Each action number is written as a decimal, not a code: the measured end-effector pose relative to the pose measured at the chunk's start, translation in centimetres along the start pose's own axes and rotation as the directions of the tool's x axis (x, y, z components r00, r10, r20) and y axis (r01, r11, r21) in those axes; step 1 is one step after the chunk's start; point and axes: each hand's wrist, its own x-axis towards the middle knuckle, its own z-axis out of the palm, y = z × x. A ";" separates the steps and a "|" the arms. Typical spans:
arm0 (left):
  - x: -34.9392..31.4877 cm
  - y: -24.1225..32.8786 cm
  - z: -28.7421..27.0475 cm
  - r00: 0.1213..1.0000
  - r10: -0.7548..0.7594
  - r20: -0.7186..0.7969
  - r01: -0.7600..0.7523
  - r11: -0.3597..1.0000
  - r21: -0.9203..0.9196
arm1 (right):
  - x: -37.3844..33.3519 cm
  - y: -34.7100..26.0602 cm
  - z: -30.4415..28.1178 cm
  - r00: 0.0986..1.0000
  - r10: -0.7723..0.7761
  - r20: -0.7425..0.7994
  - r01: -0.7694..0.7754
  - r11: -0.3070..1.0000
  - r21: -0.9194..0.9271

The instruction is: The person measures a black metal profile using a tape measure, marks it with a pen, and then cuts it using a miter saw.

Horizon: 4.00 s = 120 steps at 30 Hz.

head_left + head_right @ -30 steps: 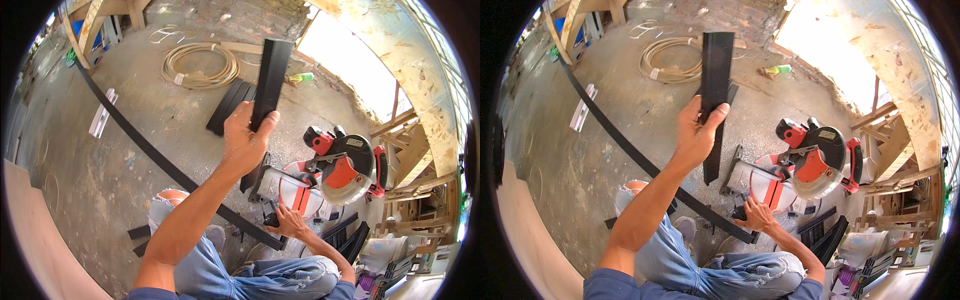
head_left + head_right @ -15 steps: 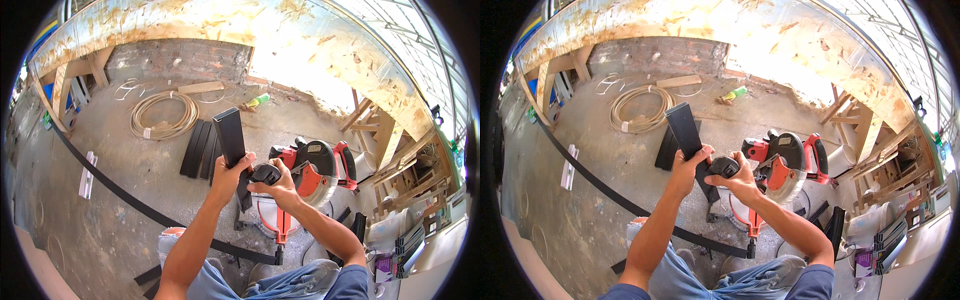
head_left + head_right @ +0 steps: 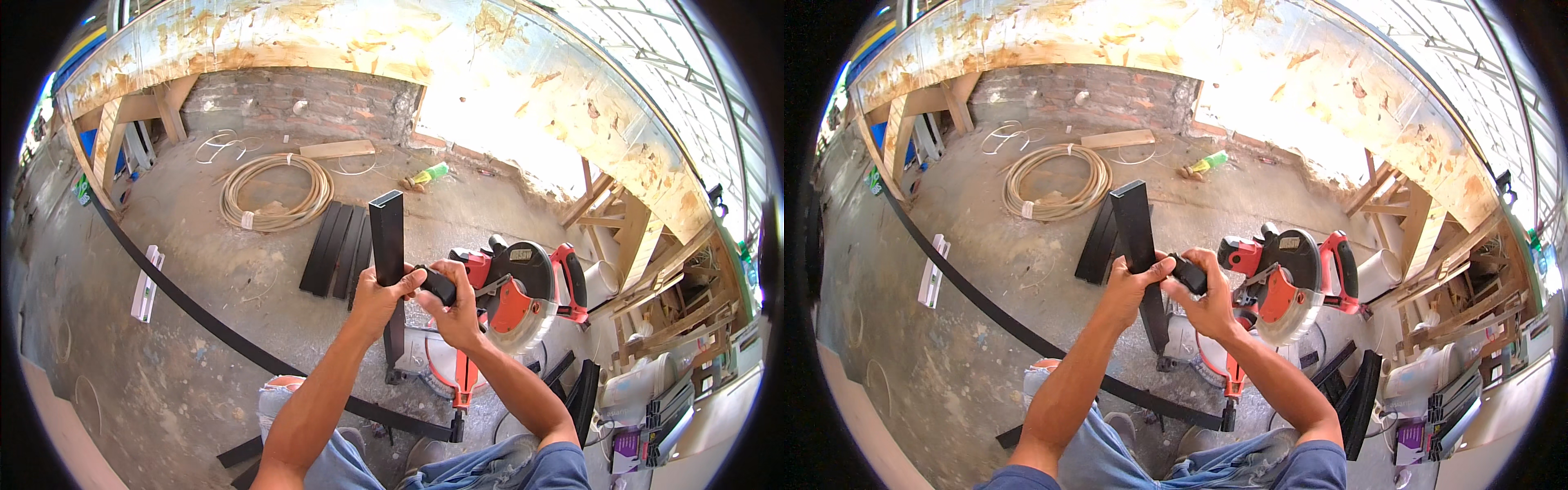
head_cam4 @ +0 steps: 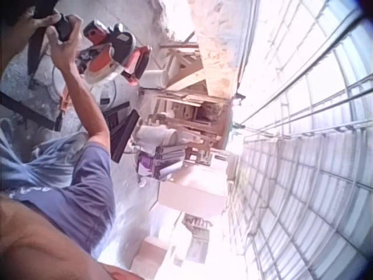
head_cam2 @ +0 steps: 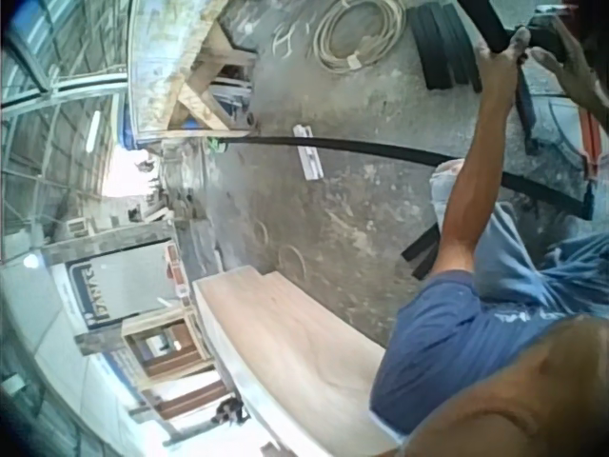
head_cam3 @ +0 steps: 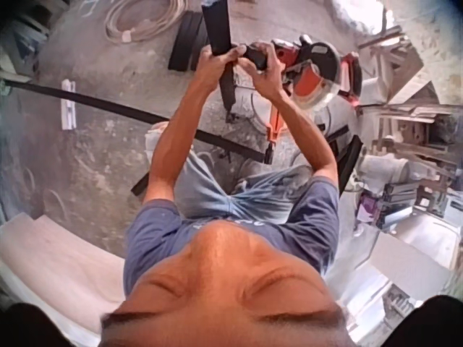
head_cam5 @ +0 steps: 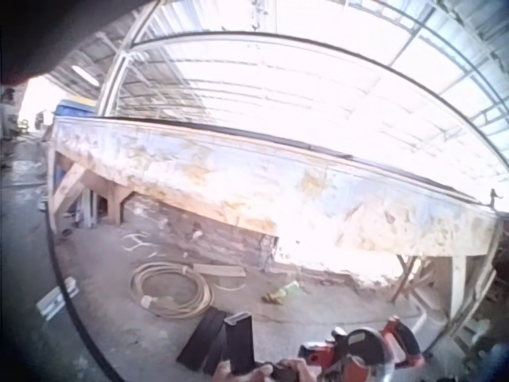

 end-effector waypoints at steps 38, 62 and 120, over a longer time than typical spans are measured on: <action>1.9 3.2 -3.6 0.977 0.158 -0.140 -0.207 0.855 -0.476 | -5.5 1.4 -2.2 0.900 0.206 0.383 -0.092 0.951 -0.295; 0.8 8.1 -10.1 0.921 0.301 -0.248 -0.390 0.683 -0.618 | -3.8 -2.0 -4.5 0.962 -0.083 0.261 0.219 0.802 -0.555; 0.7 8.5 -10.4 0.926 0.263 -0.270 -0.376 0.701 -0.607 | -3.8 -1.7 -4.1 0.959 -0.145 0.245 0.270 0.735 -0.623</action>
